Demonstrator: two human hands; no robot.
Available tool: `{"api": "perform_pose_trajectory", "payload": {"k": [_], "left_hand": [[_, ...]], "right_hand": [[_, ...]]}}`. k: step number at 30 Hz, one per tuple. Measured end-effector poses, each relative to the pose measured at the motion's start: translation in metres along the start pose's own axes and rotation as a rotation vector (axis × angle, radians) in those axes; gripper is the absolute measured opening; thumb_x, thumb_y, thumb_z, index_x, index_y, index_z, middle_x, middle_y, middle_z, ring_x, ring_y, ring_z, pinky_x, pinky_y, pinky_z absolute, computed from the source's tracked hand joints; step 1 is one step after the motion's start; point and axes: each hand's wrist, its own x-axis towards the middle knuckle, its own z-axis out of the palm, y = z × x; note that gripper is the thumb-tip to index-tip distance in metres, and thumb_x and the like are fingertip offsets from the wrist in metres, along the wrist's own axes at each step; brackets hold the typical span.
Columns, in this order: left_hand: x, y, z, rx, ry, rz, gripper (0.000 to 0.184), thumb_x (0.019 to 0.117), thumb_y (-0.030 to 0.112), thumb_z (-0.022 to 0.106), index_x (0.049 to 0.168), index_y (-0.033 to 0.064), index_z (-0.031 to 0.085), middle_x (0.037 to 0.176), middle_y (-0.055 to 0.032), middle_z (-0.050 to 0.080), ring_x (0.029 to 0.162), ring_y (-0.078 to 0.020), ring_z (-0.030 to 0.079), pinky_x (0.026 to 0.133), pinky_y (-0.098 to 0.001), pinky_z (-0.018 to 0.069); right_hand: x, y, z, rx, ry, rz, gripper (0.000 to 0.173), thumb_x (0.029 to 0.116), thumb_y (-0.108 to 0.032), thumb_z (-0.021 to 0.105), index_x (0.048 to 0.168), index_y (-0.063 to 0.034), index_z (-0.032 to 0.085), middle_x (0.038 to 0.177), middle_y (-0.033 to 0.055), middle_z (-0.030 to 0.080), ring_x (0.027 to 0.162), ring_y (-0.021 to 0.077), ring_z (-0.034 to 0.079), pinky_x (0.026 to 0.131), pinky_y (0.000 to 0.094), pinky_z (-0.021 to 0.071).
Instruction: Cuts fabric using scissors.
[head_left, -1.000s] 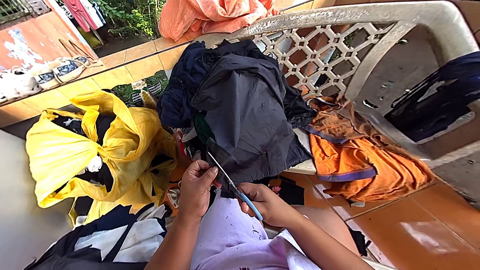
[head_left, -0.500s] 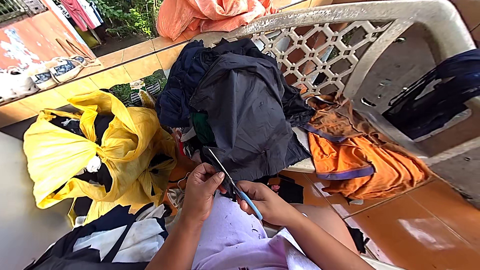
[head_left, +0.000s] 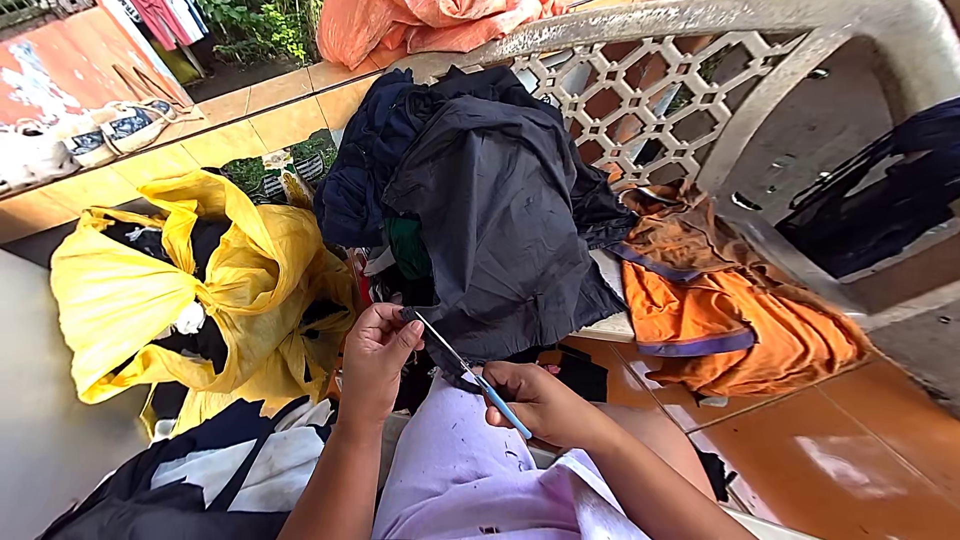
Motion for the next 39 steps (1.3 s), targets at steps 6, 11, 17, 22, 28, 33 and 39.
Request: {"api": "perform_pose_trajectory", "payload": {"k": [6,11,17,22,28,33,39], "left_hand": [[-0.002,0.001,-0.004,-0.110,-0.048,-0.163,0.018,0.0859,-0.008,0.066,0.092,0.0085,0.062,0.079,0.0003,0.070,0.068,-0.0073,0.068,0.066,-0.0228,0.0593],[-0.007,-0.002,-0.003,-0.228,-0.032,-0.268,0.017,0.0858,-0.009,0.065,0.088,0.0081,0.062,0.079,-0.0032,0.070,0.068,-0.0097,0.069,0.066,-0.0250,0.0605],[0.003,-0.016,-0.037,-0.340,-0.446,-0.432,0.031,0.0899,0.045,0.074,0.103,0.0172,0.070,0.095,-0.0029,0.076,0.083,-0.0124,0.074,0.077,-0.0284,0.0613],[0.012,-0.033,-0.046,-0.007,-0.481,-0.654,0.046,0.0984,0.058,0.049,0.094,0.0162,0.069,0.085,0.0062,0.070,0.078,-0.0053,0.067,0.073,-0.0237,0.0570],[0.011,-0.042,-0.031,0.182,-0.523,-0.706,0.010,0.0896,0.003,0.064,0.086,0.0121,0.065,0.076,0.0075,0.066,0.068,-0.0008,0.062,0.065,-0.0186,0.0521],[0.011,-0.043,-0.028,0.085,-0.488,-0.634,0.012,0.0900,0.000,0.064,0.085,0.0102,0.068,0.080,0.0039,0.070,0.072,-0.0042,0.067,0.070,-0.0221,0.0568],[0.008,-0.048,-0.021,-0.164,-0.418,-0.625,0.020,0.0834,-0.008,0.066,0.097,0.0072,0.068,0.092,-0.0028,0.074,0.084,-0.0105,0.071,0.079,-0.0276,0.0598]], "right_hand": [[0.002,-0.005,0.004,-0.001,-0.025,0.053,0.052,0.0849,-0.064,0.069,0.087,-0.0133,0.058,0.067,-0.0136,0.047,0.058,-0.0086,0.042,0.054,0.0116,0.0342],[0.002,-0.002,0.005,-0.051,-0.009,-0.016,0.053,0.0899,-0.062,0.065,0.086,-0.0096,0.058,0.065,-0.0112,0.046,0.057,-0.0080,0.041,0.054,0.0120,0.0333],[-0.009,-0.003,0.001,-0.180,-0.019,0.046,0.053,0.0907,-0.059,0.065,0.085,-0.0065,0.059,0.067,-0.0063,0.049,0.059,-0.0036,0.044,0.054,0.0155,0.0359],[-0.025,-0.020,0.001,-0.549,-0.152,0.280,0.049,0.0894,-0.047,0.073,0.095,0.0012,0.061,0.073,0.0150,0.059,0.067,0.0308,0.060,0.060,0.0510,0.0472],[-0.033,-0.037,0.005,-0.751,-0.246,0.495,0.043,0.0939,-0.039,0.070,0.104,0.0019,0.061,0.084,0.0210,0.066,0.082,0.0413,0.067,0.071,0.0592,0.0497],[-0.044,-0.036,-0.008,-0.686,-0.284,0.615,0.050,0.0918,-0.044,0.072,0.110,0.0003,0.061,0.090,0.0198,0.066,0.087,0.0398,0.066,0.076,0.0601,0.0492],[-0.071,0.005,-0.014,-0.263,-0.187,0.472,0.058,0.0846,-0.054,0.072,0.104,-0.0008,0.061,0.079,0.0083,0.058,0.072,0.0206,0.057,0.066,0.0438,0.0474]]}}
